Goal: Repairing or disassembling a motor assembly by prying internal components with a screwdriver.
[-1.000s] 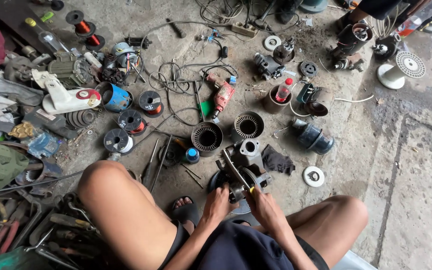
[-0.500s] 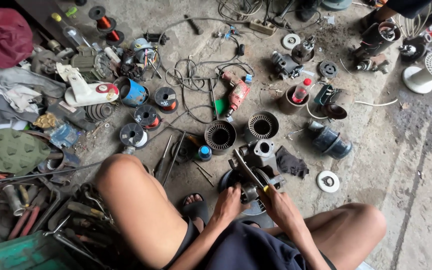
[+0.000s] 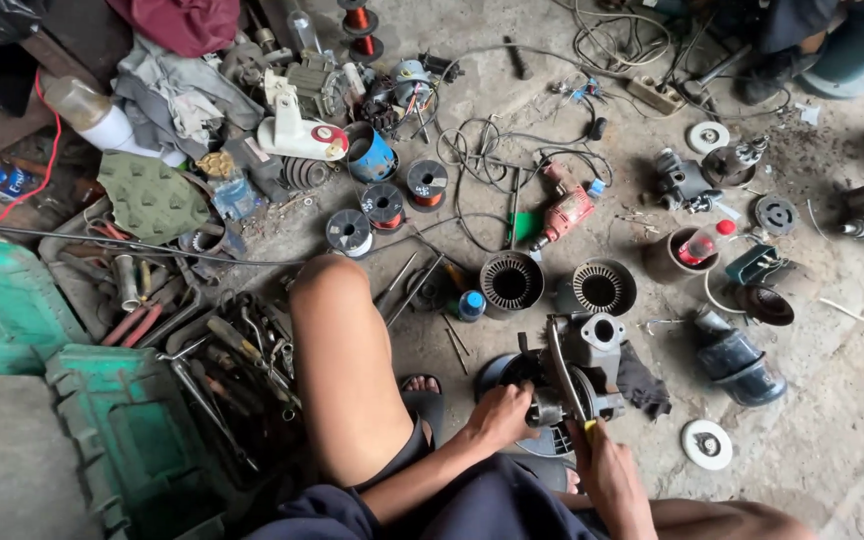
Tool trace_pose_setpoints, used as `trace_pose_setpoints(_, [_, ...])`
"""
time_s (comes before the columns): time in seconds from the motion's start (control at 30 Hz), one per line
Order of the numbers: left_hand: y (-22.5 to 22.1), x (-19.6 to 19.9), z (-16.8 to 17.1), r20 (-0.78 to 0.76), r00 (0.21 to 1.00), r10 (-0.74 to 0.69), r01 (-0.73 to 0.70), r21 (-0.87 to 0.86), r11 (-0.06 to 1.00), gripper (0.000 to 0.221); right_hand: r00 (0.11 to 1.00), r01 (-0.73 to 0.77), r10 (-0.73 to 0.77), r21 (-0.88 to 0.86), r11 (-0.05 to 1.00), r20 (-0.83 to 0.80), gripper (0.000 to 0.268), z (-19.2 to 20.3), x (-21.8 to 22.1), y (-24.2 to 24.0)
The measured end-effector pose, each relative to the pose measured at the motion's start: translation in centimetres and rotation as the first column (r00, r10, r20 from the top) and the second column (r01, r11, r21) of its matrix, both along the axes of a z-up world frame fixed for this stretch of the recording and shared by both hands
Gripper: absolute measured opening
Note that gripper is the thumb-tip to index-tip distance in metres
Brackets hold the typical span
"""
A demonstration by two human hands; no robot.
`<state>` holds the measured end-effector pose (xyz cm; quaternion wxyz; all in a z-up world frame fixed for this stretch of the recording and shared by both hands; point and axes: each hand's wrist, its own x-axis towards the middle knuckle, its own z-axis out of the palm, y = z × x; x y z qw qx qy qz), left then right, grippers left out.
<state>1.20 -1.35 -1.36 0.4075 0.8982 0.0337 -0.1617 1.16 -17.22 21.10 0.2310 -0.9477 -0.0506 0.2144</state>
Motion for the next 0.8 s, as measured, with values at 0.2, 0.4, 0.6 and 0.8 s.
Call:
trace_pose_setpoints(0.2, [0.3, -0.3, 0.6, 0.031, 0.999, 0.008, -0.009, 0.030, 1.000, 0.101, 0.997, -0.041, 0.037, -0.066, 0.997, -0.073, 0.032, -0.3, 0.4, -6.6])
trace_pose_setpoints(0.4, [-0.7, -0.2, -2.3, 0.023, 1.000, 0.010, -0.010, -0.017, 1.000, 0.099, 0.994, -0.079, 0.079, -0.002, 0.997, -0.075, 0.031, -9.3, -1.9, -9.4])
trace_pose_setpoints(0.6, [-0.2, -0.2, -0.7, 0.025, 0.999, 0.021, -0.021, -0.011, 1.000, 0.097, 1.000, -0.018, 0.018, 0.030, 0.999, 0.001, 0.036, -0.4, 1.2, -0.6])
trace_pose_setpoints(0.8, [0.4, -0.7, 2.0, 0.127, 0.991, -0.035, 0.018, 0.132, 0.991, 0.096, 0.977, -0.178, 0.182, -0.050, 0.983, 0.110, 0.029, -5.9, -1.5, -11.7])
